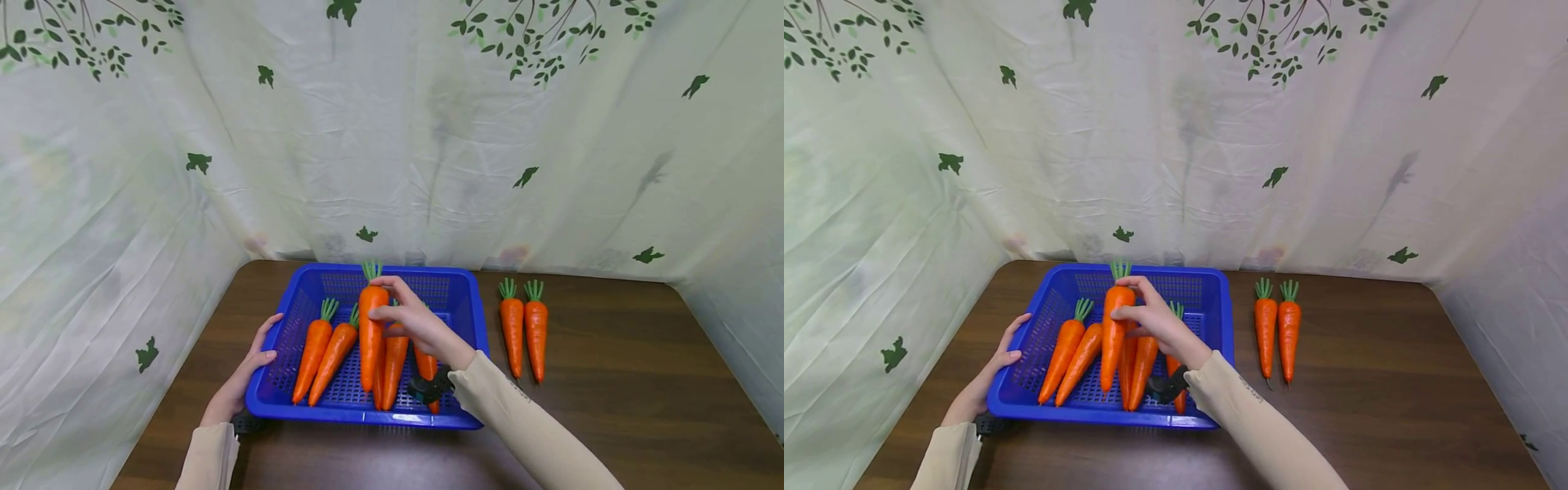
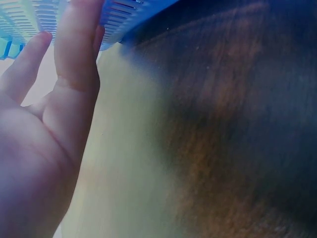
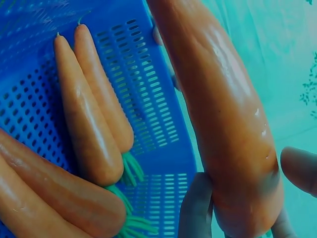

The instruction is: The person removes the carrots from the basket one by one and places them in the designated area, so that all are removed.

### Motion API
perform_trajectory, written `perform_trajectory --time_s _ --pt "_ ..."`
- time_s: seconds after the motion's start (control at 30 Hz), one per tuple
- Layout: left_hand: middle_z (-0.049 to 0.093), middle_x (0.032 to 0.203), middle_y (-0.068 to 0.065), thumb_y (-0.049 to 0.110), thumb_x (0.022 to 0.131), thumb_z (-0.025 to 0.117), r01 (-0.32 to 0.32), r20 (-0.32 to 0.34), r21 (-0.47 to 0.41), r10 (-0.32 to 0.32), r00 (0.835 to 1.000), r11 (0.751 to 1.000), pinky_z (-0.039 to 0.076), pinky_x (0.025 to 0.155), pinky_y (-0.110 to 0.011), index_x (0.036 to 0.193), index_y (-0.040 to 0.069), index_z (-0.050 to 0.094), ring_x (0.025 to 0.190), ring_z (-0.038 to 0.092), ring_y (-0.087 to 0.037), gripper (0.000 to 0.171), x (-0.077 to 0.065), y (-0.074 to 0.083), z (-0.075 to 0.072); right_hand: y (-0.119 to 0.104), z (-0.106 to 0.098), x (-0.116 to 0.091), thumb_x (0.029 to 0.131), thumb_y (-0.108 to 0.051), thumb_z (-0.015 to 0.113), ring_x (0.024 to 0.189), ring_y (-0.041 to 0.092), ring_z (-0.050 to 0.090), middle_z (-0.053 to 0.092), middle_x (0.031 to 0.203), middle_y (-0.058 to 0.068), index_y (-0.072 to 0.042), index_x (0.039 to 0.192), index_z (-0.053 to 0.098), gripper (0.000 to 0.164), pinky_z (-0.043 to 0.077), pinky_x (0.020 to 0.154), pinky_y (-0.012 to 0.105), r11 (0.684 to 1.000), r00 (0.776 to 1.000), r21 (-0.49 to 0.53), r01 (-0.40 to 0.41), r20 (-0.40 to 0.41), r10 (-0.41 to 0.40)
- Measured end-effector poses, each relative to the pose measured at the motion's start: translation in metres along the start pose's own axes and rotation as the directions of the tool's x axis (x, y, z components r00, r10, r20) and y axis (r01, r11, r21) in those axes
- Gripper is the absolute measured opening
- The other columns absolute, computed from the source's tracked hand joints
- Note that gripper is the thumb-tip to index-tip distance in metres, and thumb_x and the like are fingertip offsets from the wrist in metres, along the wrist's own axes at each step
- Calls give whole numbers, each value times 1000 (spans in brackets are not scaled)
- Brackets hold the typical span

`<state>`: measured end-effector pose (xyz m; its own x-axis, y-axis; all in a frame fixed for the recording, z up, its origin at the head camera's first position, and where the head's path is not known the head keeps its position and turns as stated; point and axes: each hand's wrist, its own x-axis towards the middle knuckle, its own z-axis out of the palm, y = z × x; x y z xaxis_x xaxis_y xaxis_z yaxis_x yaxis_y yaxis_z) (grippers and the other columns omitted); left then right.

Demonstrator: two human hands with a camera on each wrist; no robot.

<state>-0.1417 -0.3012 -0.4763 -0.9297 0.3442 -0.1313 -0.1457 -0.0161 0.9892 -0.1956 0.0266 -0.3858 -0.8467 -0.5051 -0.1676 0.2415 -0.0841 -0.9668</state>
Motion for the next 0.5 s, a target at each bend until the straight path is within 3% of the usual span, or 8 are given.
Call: perform_trajectory --time_s 0.5 --pt "-6 152 -17 30 95 37 11 -18 20 -11 1000 1000 41 92 -58 149 39 9 131 14 -52 62 -1 2 1 1 -8 -10 87 -6 63 100 31 58 36 140 12 -14 139 39 57 52 79 44 999 999 -8 31 -37 -31"
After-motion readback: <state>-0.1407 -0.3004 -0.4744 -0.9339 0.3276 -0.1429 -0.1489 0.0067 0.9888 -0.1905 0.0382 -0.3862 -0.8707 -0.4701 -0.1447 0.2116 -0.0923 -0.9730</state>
